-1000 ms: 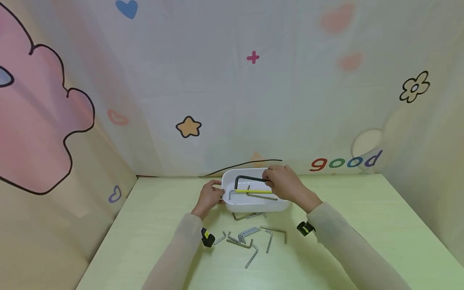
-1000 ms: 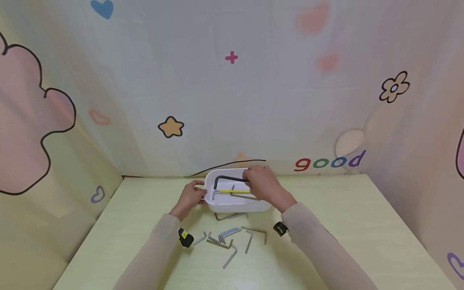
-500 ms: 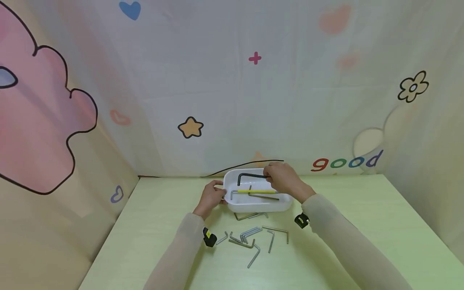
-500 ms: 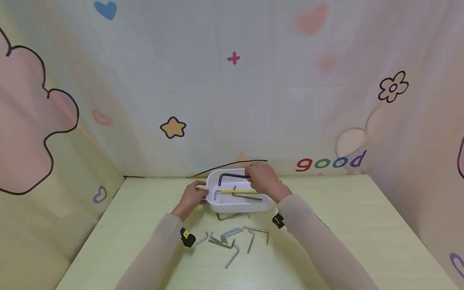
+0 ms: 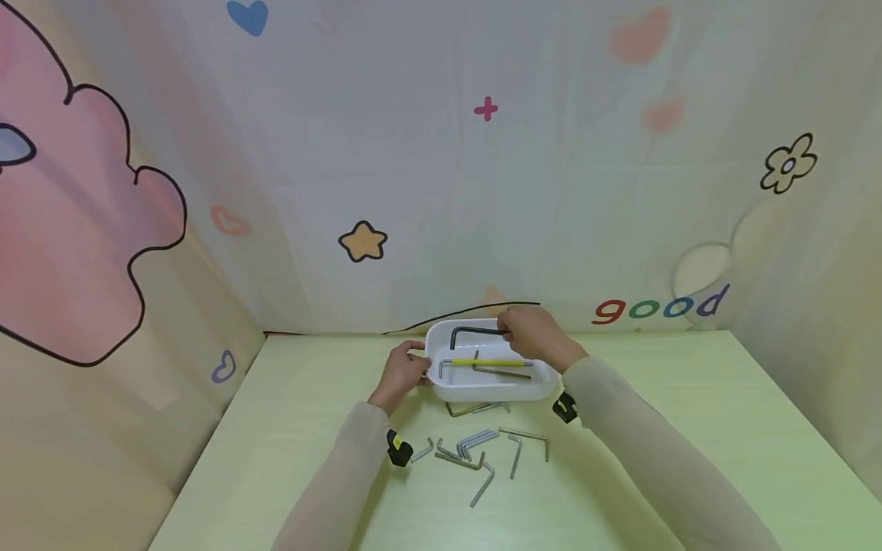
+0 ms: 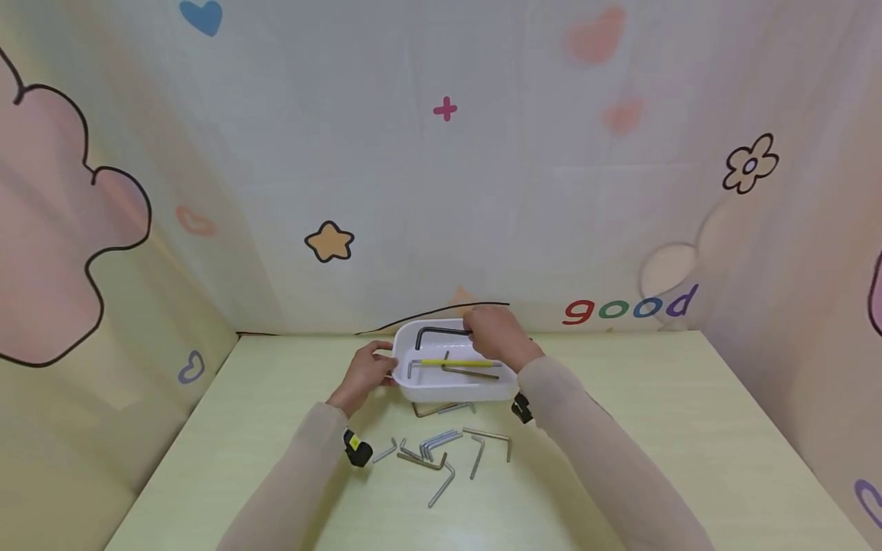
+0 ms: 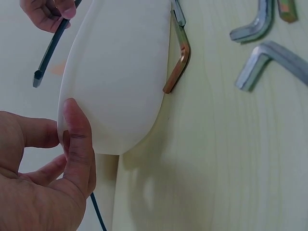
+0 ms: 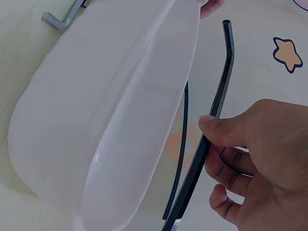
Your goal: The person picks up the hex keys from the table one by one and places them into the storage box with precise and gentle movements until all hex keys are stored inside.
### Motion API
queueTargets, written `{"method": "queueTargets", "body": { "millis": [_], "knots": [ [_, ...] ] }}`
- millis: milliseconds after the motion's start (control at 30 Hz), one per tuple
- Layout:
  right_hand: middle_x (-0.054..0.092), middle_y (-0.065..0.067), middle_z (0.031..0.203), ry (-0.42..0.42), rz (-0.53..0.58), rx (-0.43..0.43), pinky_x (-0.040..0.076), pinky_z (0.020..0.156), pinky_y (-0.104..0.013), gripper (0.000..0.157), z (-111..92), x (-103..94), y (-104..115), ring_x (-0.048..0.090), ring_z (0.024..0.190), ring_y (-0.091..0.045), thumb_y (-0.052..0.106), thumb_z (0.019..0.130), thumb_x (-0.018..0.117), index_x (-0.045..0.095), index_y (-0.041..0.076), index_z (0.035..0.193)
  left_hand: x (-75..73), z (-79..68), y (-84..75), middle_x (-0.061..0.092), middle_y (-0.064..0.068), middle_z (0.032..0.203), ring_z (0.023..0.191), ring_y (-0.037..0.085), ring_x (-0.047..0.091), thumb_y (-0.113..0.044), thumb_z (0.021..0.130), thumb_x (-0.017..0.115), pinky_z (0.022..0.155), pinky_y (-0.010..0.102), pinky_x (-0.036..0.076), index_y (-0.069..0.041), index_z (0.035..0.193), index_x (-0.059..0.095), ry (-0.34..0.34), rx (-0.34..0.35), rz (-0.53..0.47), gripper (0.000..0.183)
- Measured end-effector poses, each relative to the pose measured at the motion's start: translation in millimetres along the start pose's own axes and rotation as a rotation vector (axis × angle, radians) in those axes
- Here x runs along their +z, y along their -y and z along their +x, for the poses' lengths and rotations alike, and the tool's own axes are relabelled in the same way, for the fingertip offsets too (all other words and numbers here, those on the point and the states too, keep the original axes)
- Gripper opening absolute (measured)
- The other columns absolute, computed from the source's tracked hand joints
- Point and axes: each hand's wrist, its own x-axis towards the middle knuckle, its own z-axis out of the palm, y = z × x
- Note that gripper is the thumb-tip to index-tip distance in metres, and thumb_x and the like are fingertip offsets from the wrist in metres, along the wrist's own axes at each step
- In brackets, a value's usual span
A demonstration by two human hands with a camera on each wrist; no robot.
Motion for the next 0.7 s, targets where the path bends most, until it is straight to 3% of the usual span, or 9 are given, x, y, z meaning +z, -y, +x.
{"method": "queueTargets", "body": {
  "millis": [267, 700],
  "knots": [
    [0.066, -0.002, 0.083, 0.060, -0.019, 0.012, 0.049, 0.070, -0.037, 0.010, 11.4, 4.2, -1.9, 0.054, 0.073, -0.017, 0.006, 0.091, 0.063, 0.066, 0.011, 0.083, 0.4, -1.3, -2.6, 0.060, 0.015, 0.096, 0.071, 0.020, 0.066, -0.005, 0.094, 0.058, 0.060, 0.024, 0.058, 0.001, 0.132, 0.052, -0.003, 0.003, 0.003, 0.039],
    [0.071, -0.005, 0.098, 0.128, -0.024, 0.026, 0.054, 0.085, -0.042, 0.014, 20.8, 9.3, -0.2, 0.063, 0.088, -0.021, 0.007, 0.091, 0.060, 0.073, 0.008, 0.096, 0.6, -1.5, -0.3, 0.060, 0.017, 0.097, 0.065, 0.016, 0.063, -0.005, 0.094, 0.058, 0.060, 0.024, 0.058, 0.001, 0.133, 0.051, -0.004, -0.001, 0.006, 0.040]
  ]
}}
